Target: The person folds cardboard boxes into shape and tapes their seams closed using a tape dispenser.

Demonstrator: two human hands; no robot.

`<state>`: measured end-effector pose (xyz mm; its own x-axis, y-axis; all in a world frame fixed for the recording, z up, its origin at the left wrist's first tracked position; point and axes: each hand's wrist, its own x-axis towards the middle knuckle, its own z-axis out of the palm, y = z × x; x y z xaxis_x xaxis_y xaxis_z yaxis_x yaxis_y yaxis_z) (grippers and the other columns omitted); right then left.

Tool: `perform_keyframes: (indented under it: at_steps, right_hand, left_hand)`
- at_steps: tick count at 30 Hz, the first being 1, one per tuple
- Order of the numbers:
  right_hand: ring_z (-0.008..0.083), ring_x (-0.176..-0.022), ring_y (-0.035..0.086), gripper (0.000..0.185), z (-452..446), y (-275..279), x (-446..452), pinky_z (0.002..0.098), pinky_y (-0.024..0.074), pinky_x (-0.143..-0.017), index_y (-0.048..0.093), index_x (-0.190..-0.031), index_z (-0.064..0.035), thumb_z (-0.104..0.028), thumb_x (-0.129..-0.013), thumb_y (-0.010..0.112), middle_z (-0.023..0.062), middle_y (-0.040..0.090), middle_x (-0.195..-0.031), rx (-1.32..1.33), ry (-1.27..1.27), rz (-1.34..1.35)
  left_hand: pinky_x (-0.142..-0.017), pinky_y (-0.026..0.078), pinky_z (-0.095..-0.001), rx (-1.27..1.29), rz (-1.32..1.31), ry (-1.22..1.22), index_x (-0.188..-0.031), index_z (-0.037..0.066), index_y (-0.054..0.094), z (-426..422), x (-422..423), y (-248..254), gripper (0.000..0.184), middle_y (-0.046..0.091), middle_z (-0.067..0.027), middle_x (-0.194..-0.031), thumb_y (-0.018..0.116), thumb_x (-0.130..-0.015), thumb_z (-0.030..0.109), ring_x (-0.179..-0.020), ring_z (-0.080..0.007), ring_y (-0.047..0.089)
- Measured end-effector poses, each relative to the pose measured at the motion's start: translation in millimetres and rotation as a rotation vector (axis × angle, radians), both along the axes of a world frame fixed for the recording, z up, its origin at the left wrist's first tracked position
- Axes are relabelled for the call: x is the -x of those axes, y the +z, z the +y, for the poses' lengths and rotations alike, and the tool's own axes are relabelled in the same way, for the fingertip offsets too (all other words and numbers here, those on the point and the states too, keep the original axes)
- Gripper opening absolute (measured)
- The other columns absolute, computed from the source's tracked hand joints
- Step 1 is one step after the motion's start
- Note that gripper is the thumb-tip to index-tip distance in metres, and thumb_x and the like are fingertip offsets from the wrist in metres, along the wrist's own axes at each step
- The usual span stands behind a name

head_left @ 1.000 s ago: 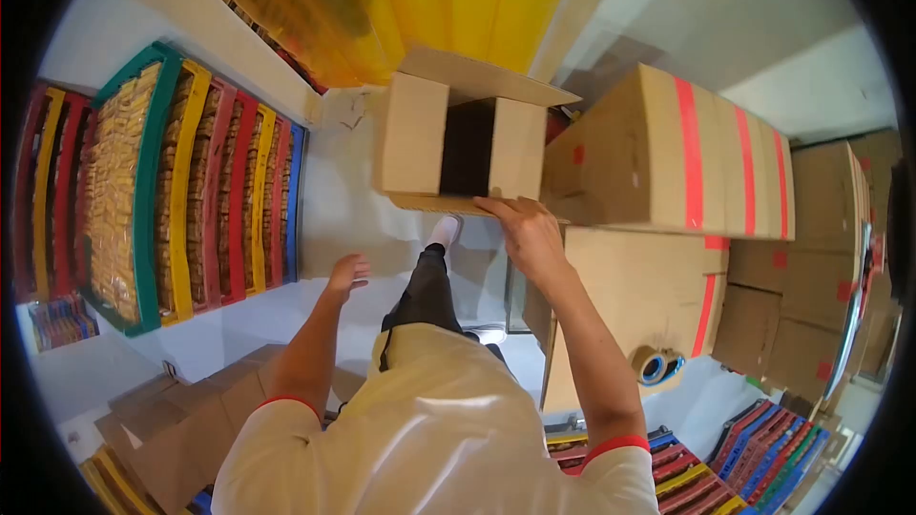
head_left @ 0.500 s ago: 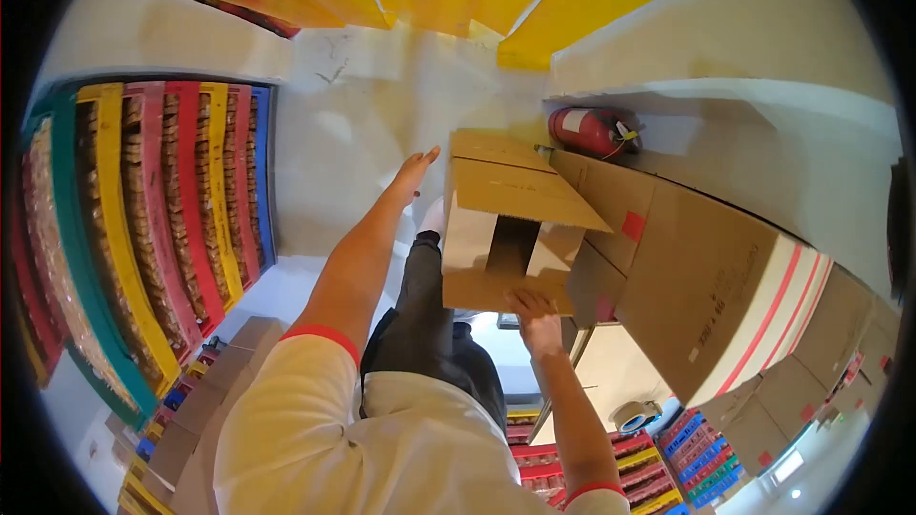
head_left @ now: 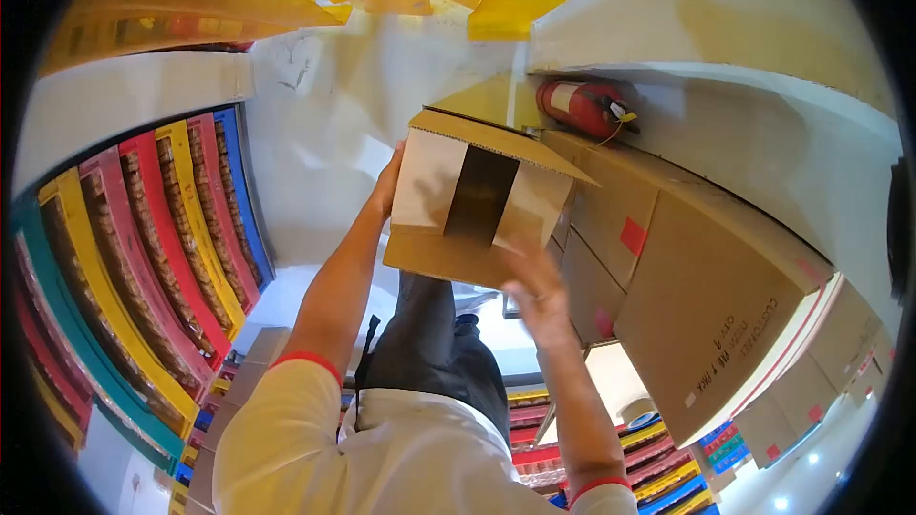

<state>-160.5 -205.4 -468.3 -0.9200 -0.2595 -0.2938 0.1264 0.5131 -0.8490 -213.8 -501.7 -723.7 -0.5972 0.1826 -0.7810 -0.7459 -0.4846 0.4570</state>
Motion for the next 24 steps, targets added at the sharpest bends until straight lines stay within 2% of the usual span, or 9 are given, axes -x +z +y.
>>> perform_keyframes:
  at_steps: [1, 3, 4, 6, 11, 13, 16, 22, 24]
  right_hand:
    - [0.0300, -0.144, 0.055, 0.056, 4.4, 4.7, 11.0, 0.0424, 0.0389, -0.121, 0.054, -0.155, -0.0027, -0.026, -0.106, 0.067, 0.0180, 0.060, -0.153, -0.006, -0.301, -0.033]
    - [0.0298, -0.151, 0.045, 0.071, 40.6, -59.9, 22.6, 0.0406, 0.0340, -0.124, 0.041, -0.163, -0.0020, -0.045, -0.109, 0.060, 0.0192, 0.047, -0.164, 0.096, -0.783, -0.262]
    - [0.0298, -0.151, 0.045, 0.071, 50.7, -77.9, 14.1, 0.0406, 0.0340, -0.124, 0.041, -0.163, -0.0020, -0.045, -0.109, 0.060, 0.0192, 0.047, -0.164, 0.101, -0.792, -0.265]
    - [0.0319, -0.155, 0.039, 0.075, 61.8, -111.1, 3.8, 0.0407, 0.0296, -0.126, 0.038, -0.165, -0.0040, -0.056, -0.111, 0.049, 0.0180, 0.046, -0.165, 0.070, -0.542, -0.712]
    - [0.0311, -0.158, 0.034, 0.081, 57.1, -160.9, -24.4, 0.0400, 0.0253, -0.128, 0.037, -0.165, -0.0014, -0.061, -0.111, 0.043, 0.0186, 0.041, -0.168, 0.034, -0.472, -0.720]
    - [0.0307, -0.159, 0.032, 0.085, 62.5, -171.7, -28.5, 0.0396, 0.0232, -0.129, 0.036, -0.165, 0.0000, -0.064, -0.110, 0.041, 0.0189, 0.039, -0.170, 0.006, -0.439, -0.728]
    - [0.0301, -0.161, 0.029, 0.090, 74.9, -191.3, -28.7, 0.0390, 0.0200, -0.131, 0.035, -0.165, 0.0019, -0.069, -0.110, 0.036, 0.0193, 0.035, -0.172, -0.046, -0.385, -0.720]
    - [0.0291, -0.162, 0.026, 0.094, 64.7, -173.6, 7.5, 0.0384, 0.0178, -0.131, 0.034, -0.165, 0.0032, -0.071, -0.109, 0.034, 0.0191, 0.033, -0.173, -0.006, -0.443, -0.832]
    - [0.0291, -0.162, 0.026, 0.092, 66.5, -179.0, 9.2, 0.0381, 0.0172, -0.132, 0.033, -0.166, 0.0026, -0.070, -0.109, 0.035, 0.0193, 0.031, -0.174, 0.084, -0.427, -0.774]
  left_hand:
    - [-0.124, 0.036, -0.0421, 0.005, -0.001, -0.005, -0.168, 0.019, 0.037, -2.1, 3.9, 30.4, 0.073, 0.044, -0.0079, -0.167, 0.037, -0.112, 0.065, -0.154, -0.0259, 0.038]
    - [-0.127, 0.029, -0.0399, 0.004, 0.134, -0.071, -0.172, 0.018, 0.026, -5.4, -1.5, 64.5, 0.070, 0.038, -0.0093, -0.171, 0.038, -0.115, 0.056, -0.157, -0.0262, 0.034]
    - [-0.127, 0.029, -0.0399, 0.008, 0.133, -0.081, -0.172, 0.018, 0.026, -6.2, -10.4, 71.2, 0.070, 0.038, -0.0093, -0.171, 0.038, -0.115, 0.056, -0.157, -0.0262, 0.034]
    - [-0.129, 0.024, -0.0378, 0.258, 0.361, -0.249, -0.174, 0.017, 0.019, -7.0, -21.0, 80.2, 0.068, 0.033, -0.0105, -0.174, 0.039, -0.116, 0.047, -0.158, -0.0253, 0.031]
    - [-0.129, 0.023, -0.0363, 0.320, 0.256, -0.232, -0.173, 0.012, 0.020, -15.3, -55.6, 50.5, 0.068, 0.035, -0.0127, -0.173, 0.038, -0.116, 0.046, -0.159, -0.0262, 0.030]
    - [-0.128, 0.025, -0.0383, 0.506, 0.351, -0.342, -0.169, 0.001, 0.026, -12.9, -48.5, 63.6, 0.070, 0.038, -0.0139, -0.169, 0.035, -0.117, 0.048, -0.156, -0.0260, 0.033]
    - [-0.128, 0.025, -0.0378, 0.575, 0.341, -0.374, -0.166, -0.002, 0.030, -6.5, -35.6, 71.7, 0.070, 0.041, -0.0168, -0.167, 0.032, -0.117, 0.048, -0.155, -0.0279, 0.035]
    - [-0.128, 0.026, -0.0389, 0.577, 0.338, -0.354, -0.169, 0.005, 0.028, 1.7, -15.0, 59.0, 0.072, 0.042, -0.0193, -0.167, 0.032, -0.115, 0.052, -0.157, -0.0329, 0.036]
    - [-0.128, 0.025, -0.0389, 0.601, 0.333, -0.375, -0.167, 0.002, 0.030, 4.4, -15.3, 62.2, 0.074, 0.041, -0.0191, -0.168, 0.031, -0.115, 0.054, -0.157, -0.0321, 0.035]
